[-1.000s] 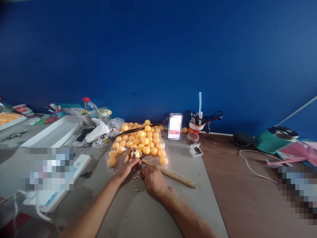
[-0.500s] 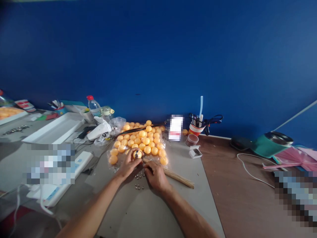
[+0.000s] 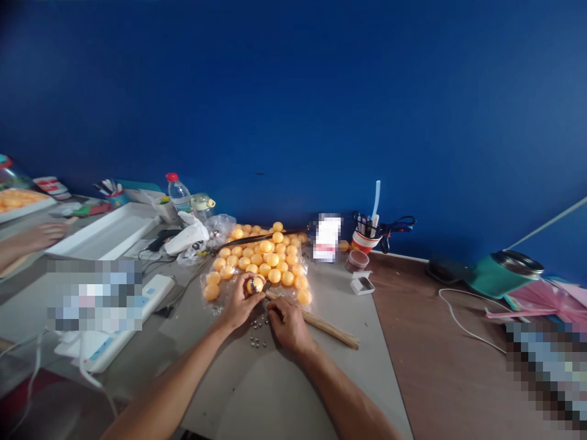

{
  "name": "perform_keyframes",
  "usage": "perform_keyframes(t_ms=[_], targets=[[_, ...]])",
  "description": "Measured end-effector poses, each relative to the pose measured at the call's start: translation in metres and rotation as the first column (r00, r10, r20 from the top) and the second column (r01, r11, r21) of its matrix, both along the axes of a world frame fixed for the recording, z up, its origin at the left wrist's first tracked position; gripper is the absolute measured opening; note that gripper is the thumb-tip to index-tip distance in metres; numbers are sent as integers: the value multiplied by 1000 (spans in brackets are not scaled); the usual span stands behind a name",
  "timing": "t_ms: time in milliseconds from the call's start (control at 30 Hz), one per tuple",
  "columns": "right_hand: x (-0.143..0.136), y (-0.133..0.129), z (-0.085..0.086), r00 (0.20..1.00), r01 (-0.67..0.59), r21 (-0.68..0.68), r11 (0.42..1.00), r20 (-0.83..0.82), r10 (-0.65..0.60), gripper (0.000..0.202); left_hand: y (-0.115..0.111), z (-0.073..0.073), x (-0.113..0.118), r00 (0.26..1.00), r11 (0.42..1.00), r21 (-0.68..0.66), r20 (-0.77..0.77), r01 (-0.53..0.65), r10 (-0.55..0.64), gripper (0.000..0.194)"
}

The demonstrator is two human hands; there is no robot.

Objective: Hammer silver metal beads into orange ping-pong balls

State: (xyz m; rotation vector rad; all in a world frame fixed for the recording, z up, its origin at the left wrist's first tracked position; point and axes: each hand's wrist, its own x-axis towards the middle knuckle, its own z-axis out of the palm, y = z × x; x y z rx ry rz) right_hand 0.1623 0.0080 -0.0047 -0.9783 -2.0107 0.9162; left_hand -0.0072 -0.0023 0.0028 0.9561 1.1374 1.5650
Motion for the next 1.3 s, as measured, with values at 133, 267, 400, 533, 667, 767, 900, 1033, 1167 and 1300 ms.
perform_keyframes(t_ms=[133, 267, 400, 533, 667, 767, 900, 1033, 1167, 1300], targets=[[0, 1, -2, 1000, 1, 24, 1000, -32, 0, 15, 2, -4, 0, 978, 997, 56, -199, -49, 59, 44], [0, 4, -4, 994, 41, -41, 998, -100, -44, 13, 4, -6, -1, 925, 984, 95, -340, -148, 172, 39], [1, 11, -7, 956, 47, -246, 968, -271, -115, 8, 5, -10, -2, 868, 971, 172, -442, -166, 226, 36], [1, 16, -4, 879, -29, -459, 888, -434, -196, 18, 7, -16, -3, 845, 967, 193, -476, -168, 242, 36], [-3, 20, 3, 810, -73, -528, 846, -527, -259, 25, 9, -19, -3, 846, 964, 184, -468, -191, 256, 40], [-10, 22, 7, 781, -108, -542, 833, -565, -266, 26, 11, -18, -4, 835, 963, 153, -480, -221, 268, 44], [-17, 26, 12, 788, -169, -571, 803, -568, -238, 35, 12, -18, -3, 822, 956, 161, -489, -243, 291, 45], [-25, 31, 19, 797, -167, -628, 760, -540, -270, 34, 12, -16, -4, 821, 957, 185, -495, -221, 285, 46], [-39, 38, 25, 762, -172, -639, 750, -569, -309, 31, 12, -18, -5, 817, 969, 144, -521, -200, 246, 39], [-51, 45, 20, 748, -213, -637, 741, -594, -297, 32, 13, -23, -6, 805, 955, 155, -515, -251, 295, 36]])
